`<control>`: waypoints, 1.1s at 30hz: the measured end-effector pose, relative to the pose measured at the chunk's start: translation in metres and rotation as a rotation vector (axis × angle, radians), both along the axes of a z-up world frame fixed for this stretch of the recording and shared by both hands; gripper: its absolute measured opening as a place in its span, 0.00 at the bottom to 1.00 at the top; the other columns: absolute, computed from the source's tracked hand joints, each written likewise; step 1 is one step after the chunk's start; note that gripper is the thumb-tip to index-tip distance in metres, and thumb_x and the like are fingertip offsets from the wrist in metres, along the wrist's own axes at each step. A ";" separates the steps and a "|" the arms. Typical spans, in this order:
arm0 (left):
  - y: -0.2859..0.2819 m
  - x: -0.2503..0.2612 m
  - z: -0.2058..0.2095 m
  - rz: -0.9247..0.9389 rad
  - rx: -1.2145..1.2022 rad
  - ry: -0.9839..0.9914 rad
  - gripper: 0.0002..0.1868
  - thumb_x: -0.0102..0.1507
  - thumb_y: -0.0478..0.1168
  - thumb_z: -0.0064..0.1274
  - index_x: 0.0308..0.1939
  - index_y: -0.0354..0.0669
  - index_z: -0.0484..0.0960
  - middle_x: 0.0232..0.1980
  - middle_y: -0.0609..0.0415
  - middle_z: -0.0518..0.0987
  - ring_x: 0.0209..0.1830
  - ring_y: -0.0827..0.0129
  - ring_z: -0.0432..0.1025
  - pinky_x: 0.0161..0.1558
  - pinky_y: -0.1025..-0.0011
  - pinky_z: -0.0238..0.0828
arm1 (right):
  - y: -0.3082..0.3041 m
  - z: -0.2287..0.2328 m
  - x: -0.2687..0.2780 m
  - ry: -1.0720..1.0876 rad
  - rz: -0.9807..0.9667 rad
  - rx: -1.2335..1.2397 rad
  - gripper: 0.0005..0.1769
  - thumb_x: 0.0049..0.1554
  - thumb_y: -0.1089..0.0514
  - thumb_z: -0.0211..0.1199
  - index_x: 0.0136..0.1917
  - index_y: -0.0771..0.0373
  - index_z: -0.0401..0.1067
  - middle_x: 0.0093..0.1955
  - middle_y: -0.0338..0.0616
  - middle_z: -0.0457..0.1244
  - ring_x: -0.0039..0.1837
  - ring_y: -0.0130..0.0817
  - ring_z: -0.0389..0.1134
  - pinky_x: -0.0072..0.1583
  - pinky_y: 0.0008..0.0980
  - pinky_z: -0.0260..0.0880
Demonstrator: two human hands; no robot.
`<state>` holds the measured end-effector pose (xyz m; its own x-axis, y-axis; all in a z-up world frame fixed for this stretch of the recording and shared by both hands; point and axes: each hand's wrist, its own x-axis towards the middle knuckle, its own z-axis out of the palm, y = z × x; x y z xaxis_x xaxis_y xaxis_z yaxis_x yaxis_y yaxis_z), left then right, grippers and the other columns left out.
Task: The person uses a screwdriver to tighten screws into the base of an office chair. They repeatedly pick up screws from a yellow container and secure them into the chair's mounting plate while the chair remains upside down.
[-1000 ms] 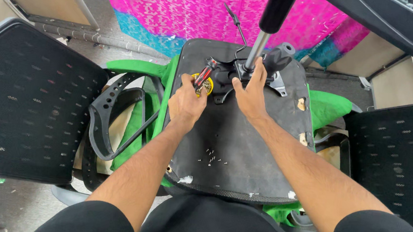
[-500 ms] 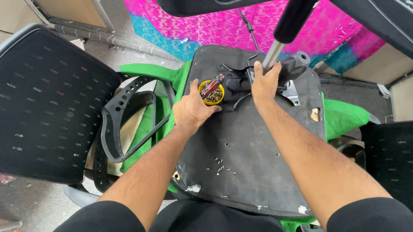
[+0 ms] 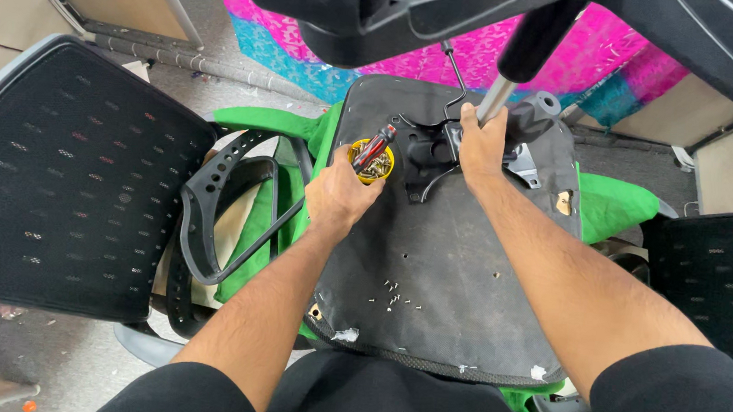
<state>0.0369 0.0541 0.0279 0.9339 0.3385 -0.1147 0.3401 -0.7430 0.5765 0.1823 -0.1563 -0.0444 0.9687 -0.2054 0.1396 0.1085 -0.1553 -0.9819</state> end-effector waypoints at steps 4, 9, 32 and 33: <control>0.003 0.000 0.000 0.014 0.008 0.009 0.41 0.53 0.56 0.63 0.67 0.51 0.69 0.45 0.46 0.85 0.48 0.50 0.80 0.51 0.56 0.74 | -0.008 0.001 -0.007 0.010 0.015 0.082 0.12 0.64 0.54 0.61 0.54 0.62 0.63 0.45 0.39 0.63 0.46 0.25 0.63 0.51 0.30 0.65; 0.004 0.006 -0.005 0.014 0.026 0.074 0.44 0.54 0.58 0.63 0.70 0.50 0.65 0.46 0.45 0.85 0.48 0.49 0.80 0.51 0.56 0.74 | -0.019 0.009 -0.016 0.110 -0.040 0.049 0.13 0.61 0.54 0.63 0.54 0.63 0.66 0.46 0.40 0.64 0.47 0.29 0.65 0.52 0.34 0.66; 0.019 -0.045 -0.010 0.005 -0.017 0.028 0.44 0.56 0.54 0.66 0.71 0.50 0.62 0.52 0.43 0.83 0.54 0.47 0.77 0.55 0.55 0.72 | -0.029 0.034 -0.045 0.049 -0.208 -0.585 0.19 0.54 0.54 0.71 0.55 0.66 0.74 0.53 0.58 0.68 0.58 0.54 0.69 0.58 0.48 0.67; 0.019 -0.047 -0.011 0.005 -0.025 0.031 0.43 0.57 0.54 0.65 0.71 0.51 0.63 0.52 0.43 0.83 0.55 0.48 0.77 0.56 0.56 0.72 | -0.032 0.033 -0.043 0.075 -0.183 -0.596 0.19 0.56 0.53 0.70 0.56 0.65 0.74 0.54 0.58 0.67 0.59 0.54 0.68 0.59 0.48 0.67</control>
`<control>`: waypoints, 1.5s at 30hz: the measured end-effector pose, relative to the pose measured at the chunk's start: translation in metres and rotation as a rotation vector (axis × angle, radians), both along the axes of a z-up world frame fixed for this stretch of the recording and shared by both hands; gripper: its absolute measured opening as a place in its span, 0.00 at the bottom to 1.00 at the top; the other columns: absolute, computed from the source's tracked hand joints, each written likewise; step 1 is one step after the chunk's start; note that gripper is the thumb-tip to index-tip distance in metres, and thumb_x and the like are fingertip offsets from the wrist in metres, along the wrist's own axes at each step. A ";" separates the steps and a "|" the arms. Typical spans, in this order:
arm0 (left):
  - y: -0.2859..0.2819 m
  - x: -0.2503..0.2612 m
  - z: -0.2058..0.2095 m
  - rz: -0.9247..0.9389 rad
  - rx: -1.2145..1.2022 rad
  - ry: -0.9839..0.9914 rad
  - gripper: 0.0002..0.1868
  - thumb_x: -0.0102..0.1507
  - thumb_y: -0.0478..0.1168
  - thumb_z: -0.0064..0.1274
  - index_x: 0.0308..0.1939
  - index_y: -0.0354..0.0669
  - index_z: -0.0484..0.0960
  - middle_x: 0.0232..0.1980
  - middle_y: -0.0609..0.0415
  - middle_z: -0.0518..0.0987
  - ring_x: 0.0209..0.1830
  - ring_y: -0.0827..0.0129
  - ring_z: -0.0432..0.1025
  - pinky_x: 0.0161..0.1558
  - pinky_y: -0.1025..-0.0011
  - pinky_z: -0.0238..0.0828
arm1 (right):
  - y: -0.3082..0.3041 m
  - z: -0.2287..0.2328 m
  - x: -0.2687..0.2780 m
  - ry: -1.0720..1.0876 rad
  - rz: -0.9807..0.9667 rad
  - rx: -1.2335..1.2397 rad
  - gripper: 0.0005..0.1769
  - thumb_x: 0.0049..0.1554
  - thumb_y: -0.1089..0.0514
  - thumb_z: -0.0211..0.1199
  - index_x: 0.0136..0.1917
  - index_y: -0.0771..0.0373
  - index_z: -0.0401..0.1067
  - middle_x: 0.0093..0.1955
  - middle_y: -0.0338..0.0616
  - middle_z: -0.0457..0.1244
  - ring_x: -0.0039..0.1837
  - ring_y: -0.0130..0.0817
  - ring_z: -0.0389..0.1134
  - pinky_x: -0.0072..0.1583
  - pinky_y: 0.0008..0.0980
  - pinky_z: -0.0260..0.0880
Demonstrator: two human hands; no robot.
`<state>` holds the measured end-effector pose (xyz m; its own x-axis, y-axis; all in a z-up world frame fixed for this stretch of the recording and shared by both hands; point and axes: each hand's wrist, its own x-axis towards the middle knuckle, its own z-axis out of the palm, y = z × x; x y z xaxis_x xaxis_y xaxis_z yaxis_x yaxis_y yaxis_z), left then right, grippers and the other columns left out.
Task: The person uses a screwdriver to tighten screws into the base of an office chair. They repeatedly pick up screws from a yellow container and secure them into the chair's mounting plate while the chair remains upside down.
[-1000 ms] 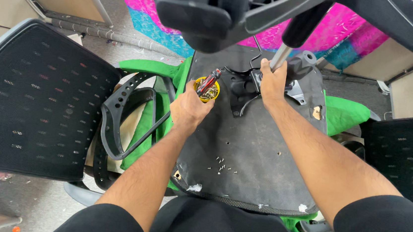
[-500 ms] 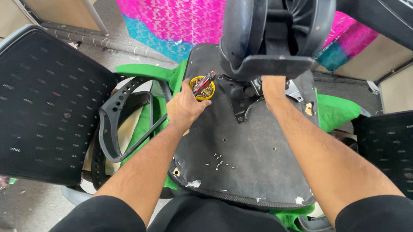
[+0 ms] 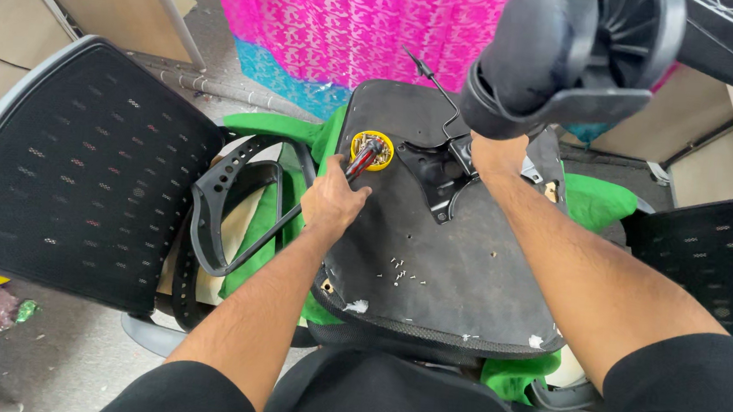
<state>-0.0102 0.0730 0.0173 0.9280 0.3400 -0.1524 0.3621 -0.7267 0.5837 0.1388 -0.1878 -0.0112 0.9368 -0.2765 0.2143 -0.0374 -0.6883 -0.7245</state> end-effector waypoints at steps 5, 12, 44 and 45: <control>0.002 -0.010 -0.002 -0.013 -0.001 0.008 0.40 0.58 0.52 0.62 0.71 0.51 0.63 0.53 0.44 0.83 0.55 0.48 0.77 0.56 0.55 0.72 | -0.007 -0.002 -0.010 0.103 0.048 0.065 0.20 0.58 0.50 0.66 0.58 0.64 0.69 0.50 0.49 0.69 0.56 0.44 0.71 0.59 0.44 0.67; 0.000 -0.018 -0.003 -0.006 -0.046 -0.077 0.26 0.62 0.45 0.53 0.66 0.60 0.73 0.52 0.46 0.83 0.53 0.47 0.77 0.54 0.53 0.72 | -0.025 0.010 -0.033 0.037 0.169 0.108 0.21 0.53 0.56 0.69 0.57 0.67 0.70 0.47 0.46 0.72 0.51 0.35 0.75 0.55 0.36 0.73; -0.074 -0.003 -0.033 -0.403 -0.025 -0.073 0.14 0.65 0.49 0.53 0.49 0.48 0.84 0.54 0.48 0.77 0.56 0.47 0.73 0.55 0.52 0.70 | -0.048 0.033 -0.083 0.178 0.599 0.298 0.15 0.54 0.66 0.64 0.55 0.69 0.72 0.56 0.50 0.71 0.59 0.33 0.72 0.62 0.34 0.72; -0.074 -0.004 -0.034 -0.390 -0.026 -0.075 0.14 0.65 0.49 0.53 0.48 0.49 0.84 0.54 0.48 0.77 0.55 0.47 0.73 0.55 0.52 0.69 | -0.048 0.034 -0.083 0.182 0.601 0.286 0.14 0.54 0.67 0.64 0.55 0.69 0.72 0.56 0.49 0.71 0.59 0.33 0.72 0.62 0.34 0.72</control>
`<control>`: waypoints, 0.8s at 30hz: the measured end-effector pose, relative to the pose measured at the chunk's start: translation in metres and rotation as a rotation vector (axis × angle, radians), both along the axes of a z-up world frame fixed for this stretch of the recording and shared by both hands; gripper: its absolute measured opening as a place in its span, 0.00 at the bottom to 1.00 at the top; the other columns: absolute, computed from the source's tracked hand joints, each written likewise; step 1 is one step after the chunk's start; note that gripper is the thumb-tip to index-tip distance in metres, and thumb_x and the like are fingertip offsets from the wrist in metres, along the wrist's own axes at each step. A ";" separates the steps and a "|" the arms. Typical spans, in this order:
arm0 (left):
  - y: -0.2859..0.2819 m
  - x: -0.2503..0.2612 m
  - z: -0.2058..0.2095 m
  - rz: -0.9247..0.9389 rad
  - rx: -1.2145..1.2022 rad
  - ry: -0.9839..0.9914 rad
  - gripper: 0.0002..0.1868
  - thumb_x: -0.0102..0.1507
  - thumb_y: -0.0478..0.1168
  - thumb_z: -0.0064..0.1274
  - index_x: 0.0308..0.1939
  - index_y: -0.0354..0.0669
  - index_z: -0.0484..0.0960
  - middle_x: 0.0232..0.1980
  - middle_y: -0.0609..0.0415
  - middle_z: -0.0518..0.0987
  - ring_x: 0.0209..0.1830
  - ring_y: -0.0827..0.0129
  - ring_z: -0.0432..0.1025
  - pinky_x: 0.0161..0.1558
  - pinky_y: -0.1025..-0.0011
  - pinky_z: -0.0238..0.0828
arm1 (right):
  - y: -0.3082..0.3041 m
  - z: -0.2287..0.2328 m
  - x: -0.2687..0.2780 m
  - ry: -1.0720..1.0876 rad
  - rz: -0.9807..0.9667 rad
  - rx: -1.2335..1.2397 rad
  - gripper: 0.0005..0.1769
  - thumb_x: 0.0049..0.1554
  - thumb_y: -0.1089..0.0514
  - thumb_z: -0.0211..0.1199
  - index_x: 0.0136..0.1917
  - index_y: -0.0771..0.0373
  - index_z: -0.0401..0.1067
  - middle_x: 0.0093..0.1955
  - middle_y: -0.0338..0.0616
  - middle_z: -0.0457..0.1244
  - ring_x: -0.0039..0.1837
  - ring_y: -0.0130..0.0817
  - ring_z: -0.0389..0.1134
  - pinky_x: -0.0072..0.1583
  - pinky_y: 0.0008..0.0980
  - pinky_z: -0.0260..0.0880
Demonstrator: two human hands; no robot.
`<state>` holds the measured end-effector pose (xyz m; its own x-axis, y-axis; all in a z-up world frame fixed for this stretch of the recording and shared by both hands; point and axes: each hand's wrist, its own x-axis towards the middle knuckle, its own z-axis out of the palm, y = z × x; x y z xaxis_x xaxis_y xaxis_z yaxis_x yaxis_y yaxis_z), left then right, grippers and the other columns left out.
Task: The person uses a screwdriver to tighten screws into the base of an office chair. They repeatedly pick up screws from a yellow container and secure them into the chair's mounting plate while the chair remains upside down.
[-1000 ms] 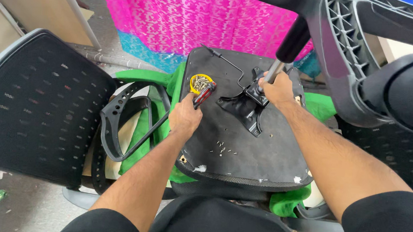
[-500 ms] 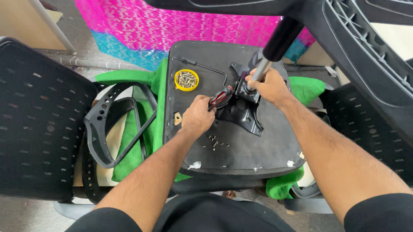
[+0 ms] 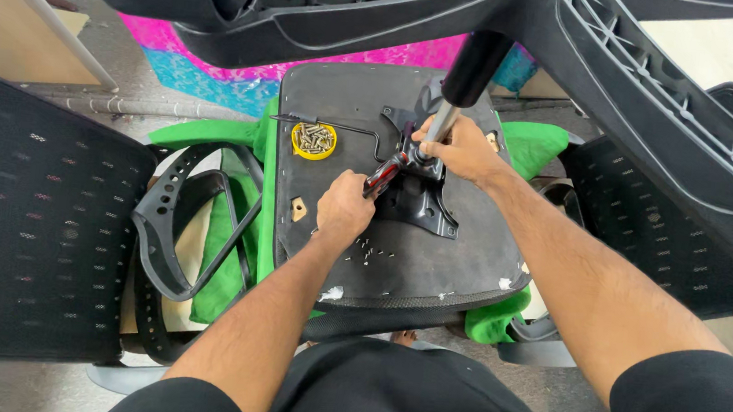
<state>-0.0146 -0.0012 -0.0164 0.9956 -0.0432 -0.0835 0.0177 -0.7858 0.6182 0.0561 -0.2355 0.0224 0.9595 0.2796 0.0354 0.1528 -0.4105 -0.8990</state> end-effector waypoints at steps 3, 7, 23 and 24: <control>0.001 -0.003 0.000 0.013 0.000 0.006 0.13 0.65 0.49 0.53 0.46 0.48 0.84 0.53 0.48 0.77 0.54 0.47 0.73 0.54 0.52 0.69 | 0.005 0.000 0.002 -0.021 0.026 0.037 0.15 0.54 0.67 0.64 0.55 0.68 0.71 0.56 0.49 0.71 0.59 0.33 0.72 0.62 0.34 0.72; 0.005 -0.010 -0.003 0.026 0.011 -0.053 0.12 0.64 0.48 0.54 0.45 0.47 0.84 0.52 0.48 0.77 0.54 0.47 0.73 0.53 0.52 0.69 | 0.010 -0.001 0.006 -0.012 0.067 0.050 0.16 0.53 0.68 0.64 0.56 0.68 0.71 0.57 0.50 0.71 0.60 0.34 0.71 0.64 0.35 0.70; 0.013 -0.018 0.006 0.049 -0.045 -0.059 0.11 0.60 0.46 0.57 0.41 0.46 0.85 0.43 0.44 0.83 0.49 0.44 0.75 0.48 0.49 0.70 | 0.031 -0.013 0.008 -0.075 0.054 0.191 0.21 0.56 0.67 0.63 0.63 0.68 0.66 0.63 0.50 0.68 0.65 0.35 0.69 0.66 0.36 0.69; 0.013 -0.019 0.009 0.047 -0.058 -0.052 0.10 0.60 0.45 0.57 0.41 0.46 0.85 0.42 0.44 0.83 0.48 0.44 0.75 0.48 0.49 0.70 | 0.033 -0.017 0.003 -0.095 0.037 0.268 0.24 0.56 0.67 0.62 0.65 0.67 0.64 0.65 0.49 0.66 0.68 0.35 0.68 0.67 0.35 0.69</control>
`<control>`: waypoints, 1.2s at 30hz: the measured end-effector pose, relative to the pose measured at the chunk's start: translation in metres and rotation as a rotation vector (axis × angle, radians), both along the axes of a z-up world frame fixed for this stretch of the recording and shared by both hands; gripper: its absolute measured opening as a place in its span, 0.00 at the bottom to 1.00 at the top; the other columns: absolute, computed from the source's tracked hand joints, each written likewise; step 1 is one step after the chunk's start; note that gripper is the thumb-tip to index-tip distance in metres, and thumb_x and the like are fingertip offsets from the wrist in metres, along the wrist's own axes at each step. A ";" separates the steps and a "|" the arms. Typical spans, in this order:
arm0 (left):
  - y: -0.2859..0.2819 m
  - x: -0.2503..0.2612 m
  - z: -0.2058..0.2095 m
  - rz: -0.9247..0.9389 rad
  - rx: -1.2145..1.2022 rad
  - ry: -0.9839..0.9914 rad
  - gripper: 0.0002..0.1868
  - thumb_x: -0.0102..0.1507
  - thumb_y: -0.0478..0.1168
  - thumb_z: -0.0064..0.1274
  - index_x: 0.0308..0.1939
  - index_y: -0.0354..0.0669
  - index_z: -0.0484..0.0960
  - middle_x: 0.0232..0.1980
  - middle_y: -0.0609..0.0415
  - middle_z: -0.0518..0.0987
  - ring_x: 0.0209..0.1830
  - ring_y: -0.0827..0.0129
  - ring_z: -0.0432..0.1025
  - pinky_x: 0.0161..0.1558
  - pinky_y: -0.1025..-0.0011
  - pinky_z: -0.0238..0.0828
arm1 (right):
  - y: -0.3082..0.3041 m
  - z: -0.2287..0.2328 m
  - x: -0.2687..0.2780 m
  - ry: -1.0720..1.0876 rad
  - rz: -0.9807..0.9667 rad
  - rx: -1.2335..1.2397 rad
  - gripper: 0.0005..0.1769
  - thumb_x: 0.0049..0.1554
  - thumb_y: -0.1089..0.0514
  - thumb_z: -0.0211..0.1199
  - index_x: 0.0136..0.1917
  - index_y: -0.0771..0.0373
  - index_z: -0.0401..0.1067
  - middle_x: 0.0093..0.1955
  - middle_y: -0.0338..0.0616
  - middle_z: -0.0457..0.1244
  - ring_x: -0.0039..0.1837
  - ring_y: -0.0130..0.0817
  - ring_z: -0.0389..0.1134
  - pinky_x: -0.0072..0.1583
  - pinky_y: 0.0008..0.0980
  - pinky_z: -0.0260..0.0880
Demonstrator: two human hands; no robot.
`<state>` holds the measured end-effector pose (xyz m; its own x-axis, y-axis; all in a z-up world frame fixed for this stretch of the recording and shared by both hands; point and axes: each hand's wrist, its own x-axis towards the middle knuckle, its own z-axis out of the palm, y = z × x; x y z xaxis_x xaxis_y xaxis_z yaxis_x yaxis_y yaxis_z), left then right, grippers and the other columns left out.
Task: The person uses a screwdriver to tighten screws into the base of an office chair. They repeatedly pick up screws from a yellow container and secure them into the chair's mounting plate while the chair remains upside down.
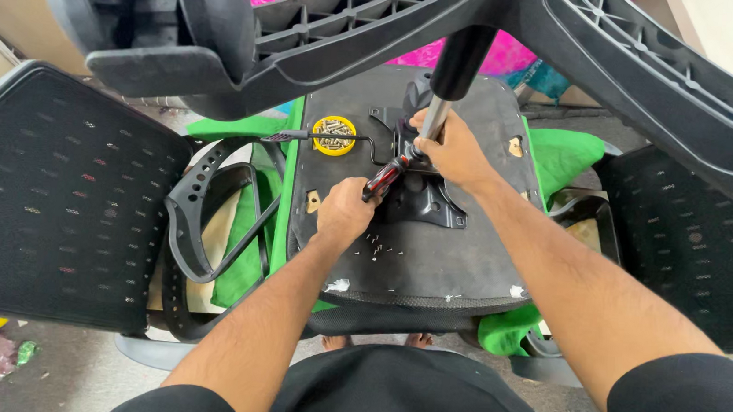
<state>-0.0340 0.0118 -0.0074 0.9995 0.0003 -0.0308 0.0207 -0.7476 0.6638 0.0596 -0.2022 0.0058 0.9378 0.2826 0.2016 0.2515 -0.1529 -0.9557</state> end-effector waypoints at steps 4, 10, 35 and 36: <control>0.001 -0.011 0.009 0.036 0.025 0.030 0.13 0.61 0.49 0.58 0.40 0.45 0.85 0.41 0.44 0.83 0.47 0.45 0.76 0.48 0.50 0.70 | 0.004 -0.021 -0.036 -0.111 -0.210 -0.173 0.33 0.57 0.61 0.67 0.72 0.64 0.59 0.68 0.53 0.63 0.72 0.42 0.64 0.72 0.40 0.61; 0.011 -0.023 0.012 0.112 0.051 0.069 0.16 0.62 0.53 0.57 0.45 0.48 0.84 0.45 0.46 0.82 0.47 0.47 0.76 0.48 0.52 0.71 | -0.036 -0.041 -0.095 -0.222 -0.293 -0.604 0.36 0.52 0.55 0.72 0.72 0.59 0.63 0.73 0.49 0.57 0.74 0.52 0.55 0.72 0.52 0.54; -0.008 -0.022 0.001 0.149 0.083 -0.074 0.12 0.64 0.49 0.57 0.42 0.46 0.83 0.45 0.55 0.79 0.46 0.54 0.75 0.45 0.58 0.70 | -0.063 -0.037 -0.146 -0.213 -0.480 -0.539 0.15 0.58 0.58 0.68 0.59 0.56 0.79 0.57 0.43 0.66 0.62 0.45 0.64 0.65 0.42 0.61; -0.009 -0.022 0.001 0.145 0.075 -0.071 0.12 0.64 0.49 0.57 0.42 0.46 0.83 0.45 0.55 0.79 0.46 0.55 0.75 0.45 0.59 0.70 | -0.063 -0.037 -0.146 -0.228 -0.487 -0.533 0.15 0.58 0.58 0.68 0.59 0.57 0.79 0.56 0.43 0.66 0.61 0.45 0.64 0.64 0.42 0.62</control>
<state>-0.0563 0.0025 -0.0059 0.9884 0.1448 0.0451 0.0875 -0.7873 0.6103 -0.0862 -0.2655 -0.0315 0.9329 -0.0393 0.3579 0.2202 -0.7242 -0.6535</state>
